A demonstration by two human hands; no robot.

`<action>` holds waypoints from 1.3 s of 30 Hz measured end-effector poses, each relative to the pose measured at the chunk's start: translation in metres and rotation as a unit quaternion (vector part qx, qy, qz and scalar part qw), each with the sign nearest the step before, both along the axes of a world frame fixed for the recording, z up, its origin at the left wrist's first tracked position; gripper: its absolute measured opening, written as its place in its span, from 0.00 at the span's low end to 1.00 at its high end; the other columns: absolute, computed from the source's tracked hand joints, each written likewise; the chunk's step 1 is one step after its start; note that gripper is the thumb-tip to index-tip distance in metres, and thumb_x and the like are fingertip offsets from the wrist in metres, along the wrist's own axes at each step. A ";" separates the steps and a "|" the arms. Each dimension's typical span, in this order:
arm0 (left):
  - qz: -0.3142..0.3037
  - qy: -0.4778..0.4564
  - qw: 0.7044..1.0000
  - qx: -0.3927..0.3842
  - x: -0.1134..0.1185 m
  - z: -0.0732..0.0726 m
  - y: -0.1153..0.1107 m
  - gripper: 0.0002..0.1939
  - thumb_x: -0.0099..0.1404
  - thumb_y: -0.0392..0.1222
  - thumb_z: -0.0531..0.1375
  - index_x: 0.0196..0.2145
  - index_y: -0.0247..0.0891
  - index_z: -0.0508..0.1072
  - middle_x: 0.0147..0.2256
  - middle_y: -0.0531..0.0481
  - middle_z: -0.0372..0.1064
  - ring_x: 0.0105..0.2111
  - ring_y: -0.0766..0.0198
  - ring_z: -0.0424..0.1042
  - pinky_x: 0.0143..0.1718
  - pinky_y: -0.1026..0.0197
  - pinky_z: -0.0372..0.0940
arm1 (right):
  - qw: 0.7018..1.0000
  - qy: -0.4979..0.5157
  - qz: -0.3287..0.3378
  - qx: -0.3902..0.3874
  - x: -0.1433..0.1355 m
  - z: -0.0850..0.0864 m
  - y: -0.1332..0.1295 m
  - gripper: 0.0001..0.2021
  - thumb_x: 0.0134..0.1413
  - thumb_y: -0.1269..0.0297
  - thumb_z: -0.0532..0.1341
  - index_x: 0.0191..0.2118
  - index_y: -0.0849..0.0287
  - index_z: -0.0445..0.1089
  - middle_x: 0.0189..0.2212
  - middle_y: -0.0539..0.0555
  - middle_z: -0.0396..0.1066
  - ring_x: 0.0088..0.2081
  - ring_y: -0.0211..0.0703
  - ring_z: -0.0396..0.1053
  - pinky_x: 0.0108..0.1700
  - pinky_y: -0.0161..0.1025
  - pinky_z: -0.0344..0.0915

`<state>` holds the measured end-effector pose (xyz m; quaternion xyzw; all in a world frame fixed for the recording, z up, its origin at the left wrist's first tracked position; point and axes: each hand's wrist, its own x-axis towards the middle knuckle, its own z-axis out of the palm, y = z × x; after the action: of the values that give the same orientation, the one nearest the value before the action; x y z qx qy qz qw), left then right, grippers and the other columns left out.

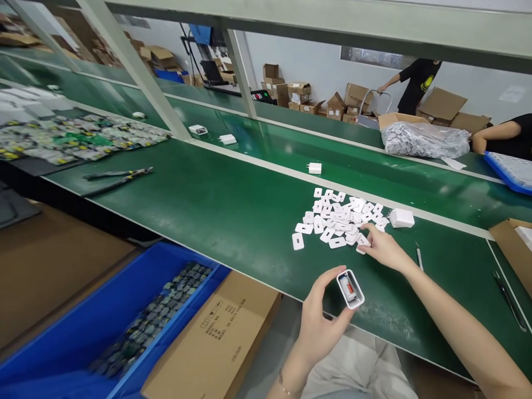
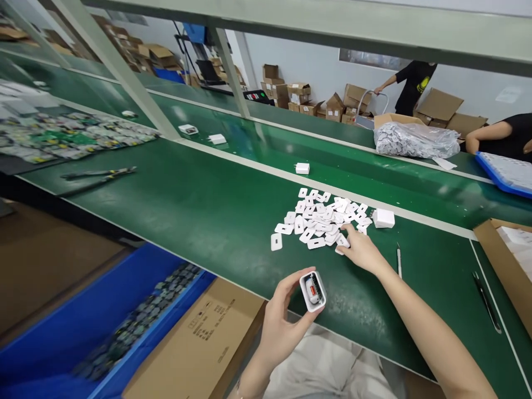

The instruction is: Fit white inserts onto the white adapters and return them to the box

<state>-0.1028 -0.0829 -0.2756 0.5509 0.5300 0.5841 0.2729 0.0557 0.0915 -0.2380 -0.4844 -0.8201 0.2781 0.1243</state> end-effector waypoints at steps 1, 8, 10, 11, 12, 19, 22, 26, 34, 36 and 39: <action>-0.007 -0.001 1.000 0.006 0.000 0.002 -0.001 0.24 0.61 0.39 0.63 0.55 0.43 0.65 0.52 0.42 0.70 0.53 0.53 0.71 0.55 0.50 0.67 | 1.000 0.011 -0.008 -0.005 0.003 -0.001 0.003 0.21 0.53 0.64 0.61 0.54 0.57 0.62 0.27 0.49 0.67 0.29 0.45 0.68 0.32 0.39 0.62; -0.038 -0.047 0.997 0.055 0.003 0.011 -0.003 0.26 0.61 0.37 0.64 0.55 0.45 0.64 0.52 0.44 0.70 0.53 0.56 0.71 0.53 0.54 0.68 | 0.986 0.149 -0.045 -0.057 0.033 0.017 -0.010 0.16 0.58 0.53 0.57 0.43 0.60 0.69 0.27 0.52 0.69 0.28 0.42 0.70 0.31 0.40 0.69; -0.047 -0.051 0.996 0.060 0.005 0.013 -0.002 0.26 0.61 0.35 0.64 0.55 0.46 0.64 0.53 0.45 0.70 0.54 0.58 0.70 0.55 0.55 0.67 | 0.971 0.229 -0.028 -0.059 0.038 0.032 -0.029 0.16 0.56 0.52 0.61 0.44 0.59 0.70 0.28 0.52 0.71 0.28 0.41 0.70 0.32 0.40 0.70; -0.050 -0.052 0.995 0.068 0.006 0.013 -0.001 0.27 0.61 0.34 0.64 0.56 0.46 0.63 0.53 0.45 0.69 0.54 0.58 0.70 0.55 0.55 0.67 | 0.962 0.266 -0.012 -0.054 0.040 0.041 -0.040 0.14 0.56 0.54 0.63 0.43 0.58 0.71 0.29 0.52 0.71 0.27 0.40 0.69 0.31 0.40 0.70; -0.052 -0.052 0.994 0.075 0.007 0.013 -0.001 0.27 0.61 0.34 0.64 0.56 0.46 0.63 0.53 0.45 0.69 0.54 0.58 0.70 0.55 0.55 0.67 | 0.955 0.292 0.011 -0.046 0.041 0.050 -0.051 0.11 0.56 0.57 0.64 0.43 0.56 0.72 0.30 0.52 0.71 0.27 0.38 0.69 0.30 0.38 0.70; -0.067 0.050 0.988 0.130 0.012 0.021 -0.001 0.29 0.60 0.31 0.63 0.57 0.41 0.63 0.52 0.42 0.69 0.53 0.57 0.69 0.55 0.54 0.66 | 0.953 0.212 0.214 -0.008 0.042 0.103 -0.096 0.12 0.63 0.71 0.58 0.48 0.51 0.72 0.39 0.53 0.73 0.37 0.38 0.70 0.36 0.34 0.69; -0.081 0.100 0.980 0.150 0.013 0.025 -0.002 0.28 0.61 0.31 0.62 0.58 0.39 0.62 0.51 0.41 0.69 0.52 0.56 0.69 0.54 0.54 0.67 | 0.959 0.161 0.232 -0.037 0.040 0.110 -0.096 0.09 0.64 0.69 0.57 0.47 0.54 0.71 0.39 0.53 0.73 0.37 0.37 0.70 0.37 0.33 0.68; -0.097 0.131 0.974 0.155 0.014 0.027 -0.003 0.28 0.62 0.31 0.61 0.59 0.38 0.62 0.51 0.41 0.69 0.52 0.57 0.68 0.53 0.55 0.67 | 0.954 0.136 0.263 -0.047 0.040 0.111 -0.093 0.10 0.65 0.68 0.56 0.46 0.55 0.73 0.37 0.52 0.73 0.37 0.37 0.70 0.36 0.33 0.67; -0.113 0.125 0.972 0.162 0.016 0.029 -0.002 0.29 0.64 0.33 0.61 0.61 0.39 0.60 0.50 0.41 0.69 0.51 0.57 0.69 0.51 0.55 0.68 | 0.967 0.139 0.206 -0.065 0.044 0.099 -0.107 0.13 0.64 0.62 0.58 0.52 0.49 0.71 0.40 0.53 0.69 0.36 0.38 0.68 0.35 0.34 0.69; -0.109 0.125 0.972 0.167 0.017 0.030 -0.002 0.29 0.64 0.33 0.60 0.62 0.39 0.59 0.50 0.41 0.69 0.51 0.56 0.69 0.50 0.54 0.69 | 0.974 0.112 0.191 -0.044 0.045 0.096 -0.111 0.15 0.64 0.61 0.57 0.55 0.45 0.70 0.46 0.55 0.66 0.42 0.42 0.68 0.38 0.36 0.70; -0.105 0.135 0.973 0.158 0.015 0.031 -0.001 0.28 0.64 0.34 0.60 0.61 0.41 0.60 0.50 0.41 0.69 0.50 0.55 0.69 0.49 0.53 0.69 | 0.978 0.109 0.167 -0.061 0.046 0.089 -0.109 0.18 0.63 0.59 0.58 0.58 0.42 0.66 0.56 0.55 0.60 0.53 0.47 0.64 0.47 0.41 0.71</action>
<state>-0.0875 -0.0843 -0.2443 0.7131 0.4025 0.5488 0.1682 0.1020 -0.0172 -0.1488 -0.3141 -0.8522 0.3959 0.1353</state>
